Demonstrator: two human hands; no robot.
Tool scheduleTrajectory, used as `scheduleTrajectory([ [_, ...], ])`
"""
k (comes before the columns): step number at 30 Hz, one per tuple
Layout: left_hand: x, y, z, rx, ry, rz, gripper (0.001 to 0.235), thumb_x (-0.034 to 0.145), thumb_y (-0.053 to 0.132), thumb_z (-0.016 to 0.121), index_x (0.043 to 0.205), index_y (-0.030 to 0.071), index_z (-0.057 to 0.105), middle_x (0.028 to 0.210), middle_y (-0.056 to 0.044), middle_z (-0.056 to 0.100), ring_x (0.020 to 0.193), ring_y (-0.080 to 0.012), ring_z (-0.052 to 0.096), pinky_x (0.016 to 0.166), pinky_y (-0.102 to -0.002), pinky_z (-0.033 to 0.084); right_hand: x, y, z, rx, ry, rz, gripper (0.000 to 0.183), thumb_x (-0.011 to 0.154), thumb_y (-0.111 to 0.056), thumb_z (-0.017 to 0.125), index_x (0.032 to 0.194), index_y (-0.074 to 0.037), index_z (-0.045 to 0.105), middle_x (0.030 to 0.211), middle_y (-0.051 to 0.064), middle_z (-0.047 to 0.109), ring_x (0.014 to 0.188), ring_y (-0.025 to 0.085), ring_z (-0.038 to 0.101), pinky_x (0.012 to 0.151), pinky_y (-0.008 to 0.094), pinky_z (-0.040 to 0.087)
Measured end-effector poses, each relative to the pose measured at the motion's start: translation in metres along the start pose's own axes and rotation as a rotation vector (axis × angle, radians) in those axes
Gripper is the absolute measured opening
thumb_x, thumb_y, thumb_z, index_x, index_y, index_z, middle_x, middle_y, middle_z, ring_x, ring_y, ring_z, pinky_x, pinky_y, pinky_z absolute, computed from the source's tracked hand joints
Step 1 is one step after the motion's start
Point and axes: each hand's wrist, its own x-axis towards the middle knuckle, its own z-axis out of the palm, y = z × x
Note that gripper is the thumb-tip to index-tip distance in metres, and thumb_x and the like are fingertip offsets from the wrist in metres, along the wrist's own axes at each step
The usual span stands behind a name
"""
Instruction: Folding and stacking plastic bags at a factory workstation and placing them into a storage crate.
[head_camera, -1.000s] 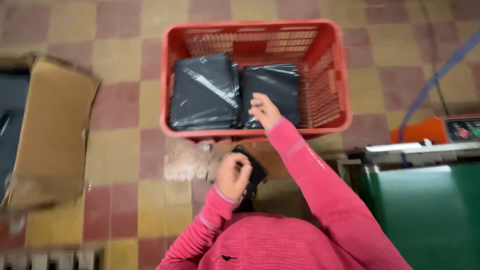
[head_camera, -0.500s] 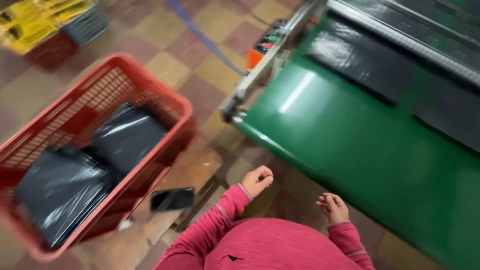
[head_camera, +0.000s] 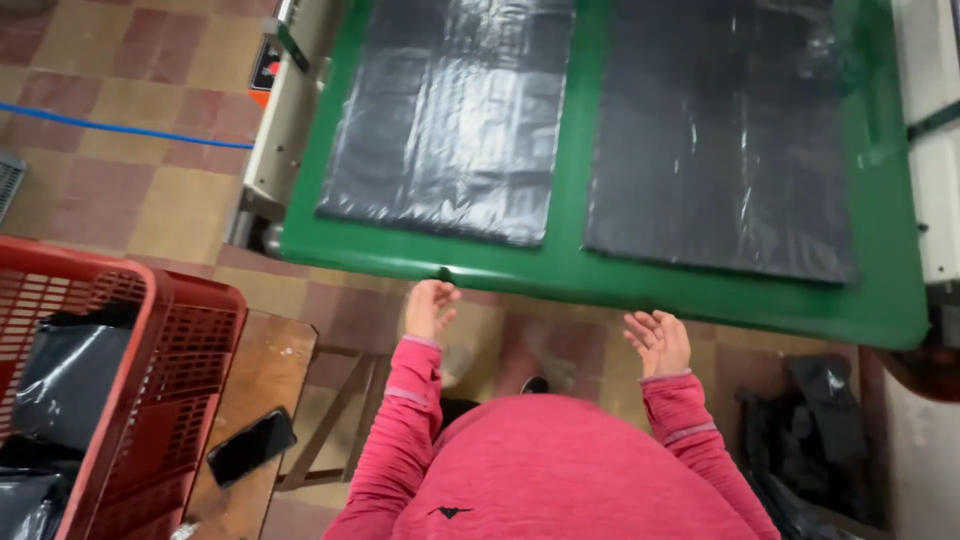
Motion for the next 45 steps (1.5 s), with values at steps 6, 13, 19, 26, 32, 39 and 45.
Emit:
scheduleTrajectory([
  [6,-0.012,-0.019,-0.02,-0.441,0.248,0.039,0.029,0.106,0.048,0.053,0.12,0.022,0.051,0.114,-0.004,0.065,0.098,-0.0246,0.068,0.082,-0.045,0.054,-0.017,-0.023,-0.026,0.121,0.041,0.06,0.015,0.106,-0.031,0.059,0.108,-0.017,0.056,0.103,0.014,0.072,0.094,0.043,0.075,0.075,0.049,0.064],
  [13,-0.161,0.049,-0.026,-0.603,0.603,0.352,0.038,0.09,0.015,0.083,0.109,-0.008,0.059,0.102,-0.019,0.063,0.083,-0.025,0.065,0.073,-0.042,0.059,0.01,-0.152,0.009,-0.675,0.075,-0.825,0.019,0.111,-0.012,0.055,0.097,-0.013,0.068,0.099,0.009,0.066,0.101,0.023,0.065,0.097,0.03,0.052],
  [19,-0.245,0.093,-0.052,-0.054,0.443,0.674,0.024,0.101,0.024,0.061,0.112,0.003,0.065,0.111,-0.011,0.068,0.101,-0.0195,0.064,0.099,-0.034,0.053,0.042,-0.218,0.156,-0.157,-0.501,-0.472,0.074,0.086,-0.049,0.065,0.145,-0.009,0.048,0.144,0.01,0.057,0.127,0.027,0.068,0.103,0.037,0.063],
  [26,-0.218,0.158,-0.057,0.324,0.376,0.832,0.028,0.096,0.017,0.055,0.117,0.002,0.067,0.124,-0.011,0.066,0.119,-0.0266,0.061,0.114,-0.044,0.047,-0.029,-0.069,0.211,-1.034,-1.142,-1.144,0.076,0.072,-0.042,0.077,0.138,-0.01,0.054,0.152,0.017,0.052,0.149,0.042,0.042,0.121,0.06,0.029],
  [32,-0.131,0.362,0.041,0.735,0.044,0.963,0.033,0.103,0.025,0.066,0.096,-0.006,0.075,0.092,-0.022,0.074,0.094,-0.0312,0.072,0.091,-0.047,0.056,0.052,-0.041,0.228,-0.766,-0.738,-0.749,0.024,0.072,-0.03,0.087,0.087,-0.018,0.073,0.074,0.0,0.068,0.071,0.021,0.067,0.074,0.039,0.053],
  [39,0.114,0.433,0.094,0.963,-0.214,1.501,0.042,0.107,0.035,0.06,0.136,0.005,0.055,0.118,-0.02,0.064,0.108,-0.0422,0.062,0.091,-0.054,0.053,0.299,-0.026,0.321,-0.827,-0.169,-0.55,0.012,0.092,-0.032,0.077,0.089,-0.022,0.072,0.066,-0.003,0.06,0.065,0.014,0.055,0.064,0.036,0.045],
  [45,0.125,0.341,-0.019,1.516,0.293,0.733,0.068,0.101,0.055,0.061,0.14,0.001,0.054,0.131,-0.022,0.061,0.12,-0.0429,0.06,0.095,-0.057,0.056,0.307,-0.02,0.317,-1.12,-0.075,-0.194,0.045,0.087,-0.063,0.074,0.118,-0.029,0.075,0.112,-0.005,0.074,0.112,0.018,0.068,0.095,0.034,0.054],
])
